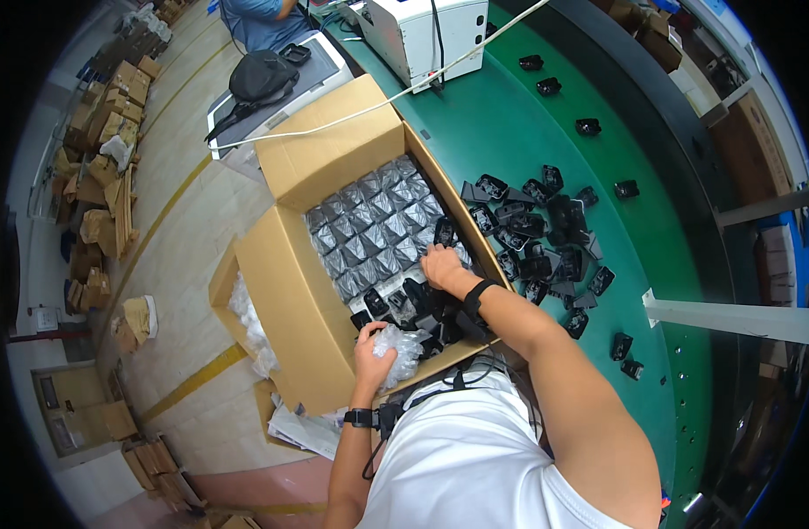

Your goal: The person unpacks small black electronic components from a cardboard box filled with bubble wrap. They then move to a green workbench and assemble the components by hand, inserting small wires into the black plastic casings and arranging the finished units in a row.

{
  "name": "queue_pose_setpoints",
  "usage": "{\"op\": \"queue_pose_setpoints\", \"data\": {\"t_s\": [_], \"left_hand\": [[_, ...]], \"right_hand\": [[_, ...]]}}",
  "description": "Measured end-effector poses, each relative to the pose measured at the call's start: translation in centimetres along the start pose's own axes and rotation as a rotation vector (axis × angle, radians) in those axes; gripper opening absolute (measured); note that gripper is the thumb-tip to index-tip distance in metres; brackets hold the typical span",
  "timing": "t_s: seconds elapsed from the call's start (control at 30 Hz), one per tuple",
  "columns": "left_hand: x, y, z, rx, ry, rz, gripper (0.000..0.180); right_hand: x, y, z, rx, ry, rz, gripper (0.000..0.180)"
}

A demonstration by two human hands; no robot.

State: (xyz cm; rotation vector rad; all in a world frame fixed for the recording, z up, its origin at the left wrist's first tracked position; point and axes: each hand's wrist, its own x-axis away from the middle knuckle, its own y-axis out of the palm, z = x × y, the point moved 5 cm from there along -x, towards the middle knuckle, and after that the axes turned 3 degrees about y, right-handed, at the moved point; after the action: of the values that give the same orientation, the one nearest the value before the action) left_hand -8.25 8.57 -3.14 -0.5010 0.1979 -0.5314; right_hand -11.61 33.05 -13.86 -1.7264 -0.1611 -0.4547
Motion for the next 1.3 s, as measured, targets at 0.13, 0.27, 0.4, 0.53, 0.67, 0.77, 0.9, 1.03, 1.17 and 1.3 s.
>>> {"op": "queue_pose_setpoints", "data": {"t_s": [0.13,0.27,0.4,0.53,0.67,0.77,0.9,1.03,1.17,1.3], "left_hand": [[0.2,0.2,-0.5,0.077,-0.242,-0.095,0.027],[0.9,0.2,-2.0,0.036,-0.327,-0.075,0.041],[-0.5,0.6,0.5,0.112,-0.307,-0.103,0.056],[-0.6,2.3,-0.5,0.014,-0.221,-0.176,0.045],[-0.3,2.1,-1.8,0.148,-0.335,-0.192,0.017],[1.1,1.5,-3.0,0.299,-0.435,-0.288,0.016],[3.6,1.3,-4.4,0.426,-0.624,-0.198,0.021],[2.1,0.4,-2.8,0.319,-0.663,-0.257,0.032],[-0.1,0.6,-1.2,0.199,-0.636,-0.358,0.035],[-2.5,0.5,-2.9,0.159,-0.477,-0.364,0.032]], "right_hand": [[-0.7,1.2,0.3,-0.096,0.137,0.139,0.023],[0.9,0.1,-0.6,-0.499,0.127,0.134,0.009],[5.7,-5.6,-4.9,-0.824,-0.435,-0.174,0.014],[6.7,-5.7,-6.1,-1.053,-0.483,-0.370,0.018],[3.5,-5.0,1.1,-0.565,0.092,0.076,0.024],[3.5,-2.7,4.1,-0.178,0.326,0.065,0.022],[1.4,2.0,2.8,-0.010,0.582,0.078,0.030],[-0.3,1.3,2.3,-0.090,0.401,0.019,0.029],[1.3,-0.1,2.6,-0.058,0.369,0.151,0.033],[2.6,0.0,2.9,-0.215,0.345,0.218,0.022]]}}
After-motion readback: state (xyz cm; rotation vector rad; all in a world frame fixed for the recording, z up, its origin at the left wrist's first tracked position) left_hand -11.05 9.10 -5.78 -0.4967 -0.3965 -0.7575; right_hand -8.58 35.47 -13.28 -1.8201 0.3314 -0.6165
